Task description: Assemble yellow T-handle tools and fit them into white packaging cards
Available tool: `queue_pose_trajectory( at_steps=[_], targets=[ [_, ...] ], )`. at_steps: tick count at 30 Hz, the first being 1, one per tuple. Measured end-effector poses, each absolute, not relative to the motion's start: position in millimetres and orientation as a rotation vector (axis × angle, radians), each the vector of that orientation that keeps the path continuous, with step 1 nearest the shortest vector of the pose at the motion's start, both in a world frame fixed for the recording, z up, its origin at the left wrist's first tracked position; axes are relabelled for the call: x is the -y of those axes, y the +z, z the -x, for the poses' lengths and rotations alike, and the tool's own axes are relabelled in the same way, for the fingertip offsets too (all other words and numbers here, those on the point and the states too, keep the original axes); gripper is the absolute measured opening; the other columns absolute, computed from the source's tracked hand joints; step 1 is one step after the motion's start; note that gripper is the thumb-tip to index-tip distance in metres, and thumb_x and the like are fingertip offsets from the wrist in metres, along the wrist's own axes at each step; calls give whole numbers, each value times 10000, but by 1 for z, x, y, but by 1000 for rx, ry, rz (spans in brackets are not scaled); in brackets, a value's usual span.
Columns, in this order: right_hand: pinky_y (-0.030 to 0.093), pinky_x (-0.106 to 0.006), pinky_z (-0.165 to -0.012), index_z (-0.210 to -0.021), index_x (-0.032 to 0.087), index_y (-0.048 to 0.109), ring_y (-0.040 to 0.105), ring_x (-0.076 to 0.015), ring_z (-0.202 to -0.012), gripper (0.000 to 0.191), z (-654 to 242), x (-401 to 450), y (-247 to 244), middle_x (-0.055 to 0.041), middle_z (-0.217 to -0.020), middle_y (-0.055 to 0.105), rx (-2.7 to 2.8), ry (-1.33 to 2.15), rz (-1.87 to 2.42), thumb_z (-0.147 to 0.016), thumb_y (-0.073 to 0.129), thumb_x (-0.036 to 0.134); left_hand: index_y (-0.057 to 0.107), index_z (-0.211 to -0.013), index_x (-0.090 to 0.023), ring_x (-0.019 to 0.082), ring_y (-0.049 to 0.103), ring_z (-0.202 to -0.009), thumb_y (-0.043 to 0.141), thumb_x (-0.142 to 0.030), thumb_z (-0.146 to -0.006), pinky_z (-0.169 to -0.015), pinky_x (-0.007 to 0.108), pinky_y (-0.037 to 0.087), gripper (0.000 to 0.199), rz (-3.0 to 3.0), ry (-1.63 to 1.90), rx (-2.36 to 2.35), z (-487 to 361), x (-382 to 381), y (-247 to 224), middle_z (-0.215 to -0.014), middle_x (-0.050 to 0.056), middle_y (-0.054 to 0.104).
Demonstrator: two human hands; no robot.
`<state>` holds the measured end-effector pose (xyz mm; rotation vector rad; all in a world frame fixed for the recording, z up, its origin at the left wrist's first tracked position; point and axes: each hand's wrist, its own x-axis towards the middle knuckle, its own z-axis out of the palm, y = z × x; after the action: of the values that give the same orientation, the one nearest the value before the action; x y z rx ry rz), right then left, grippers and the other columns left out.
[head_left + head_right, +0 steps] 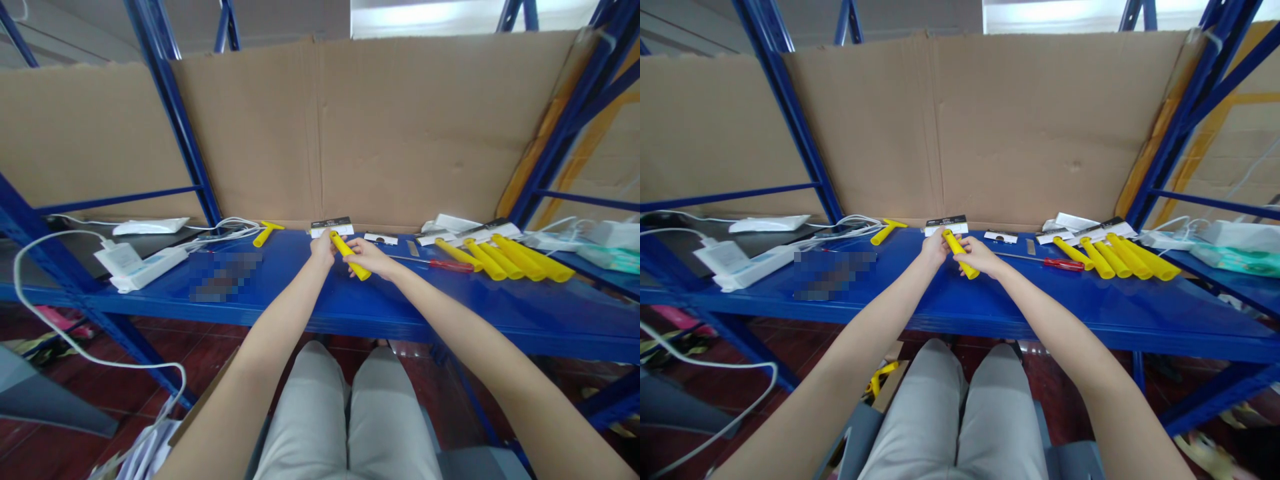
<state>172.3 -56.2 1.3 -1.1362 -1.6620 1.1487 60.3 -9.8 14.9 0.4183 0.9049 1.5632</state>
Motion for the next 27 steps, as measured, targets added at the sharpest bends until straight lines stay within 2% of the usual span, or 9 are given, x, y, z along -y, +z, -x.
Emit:
queue_pose_trajectory(
  at_steps=[6,12,16,22,27],
  targets=[
    [565,-275,-447,-863,218,383,582,-111,-444,222,-172,56,-1,46,-601,599,1726,1192,1154,-824,591,151,567,-907,-131,116,602,-436,546,-135,-879,-482,209,505,35,-319,1659,-868,-61,10,17,-635,-1,599],
    [559,-260,-436,-842,211,369,609,-124,-448,216,-171,59,-1,33,-565,618,1765,1256,1152,-854,578,156,538,-869,-145,123,611,-443,546,-128,-878,-463,206,501,21,-264,1699,-821,-62,9,16,-645,5,605],
    [553,-253,-427,-835,200,384,611,-129,-442,241,-172,64,4,7,-566,633,1817,1273,1206,-849,621,238,543,-904,-147,146,646,-499,539,-152,-884,-480,213,510,20,-270,1693,-824,-63,10,16,-670,22,629],
    [551,-233,-462,-866,182,459,635,-127,-554,309,-176,66,5,-22,-694,653,1852,1292,1171,-790,692,370,544,-967,-144,148,653,-517,506,-175,-905,-509,218,517,79,-290,1637,-807,-62,12,18,-671,28,635],
    [525,-185,-499,-1128,224,477,638,-123,-710,457,-175,61,0,-20,-886,641,1757,1157,1087,-753,724,305,565,-948,-125,149,638,-519,515,-191,-899,-571,263,541,96,-336,1570,-858,-65,10,17,-671,30,631]
  ],
)
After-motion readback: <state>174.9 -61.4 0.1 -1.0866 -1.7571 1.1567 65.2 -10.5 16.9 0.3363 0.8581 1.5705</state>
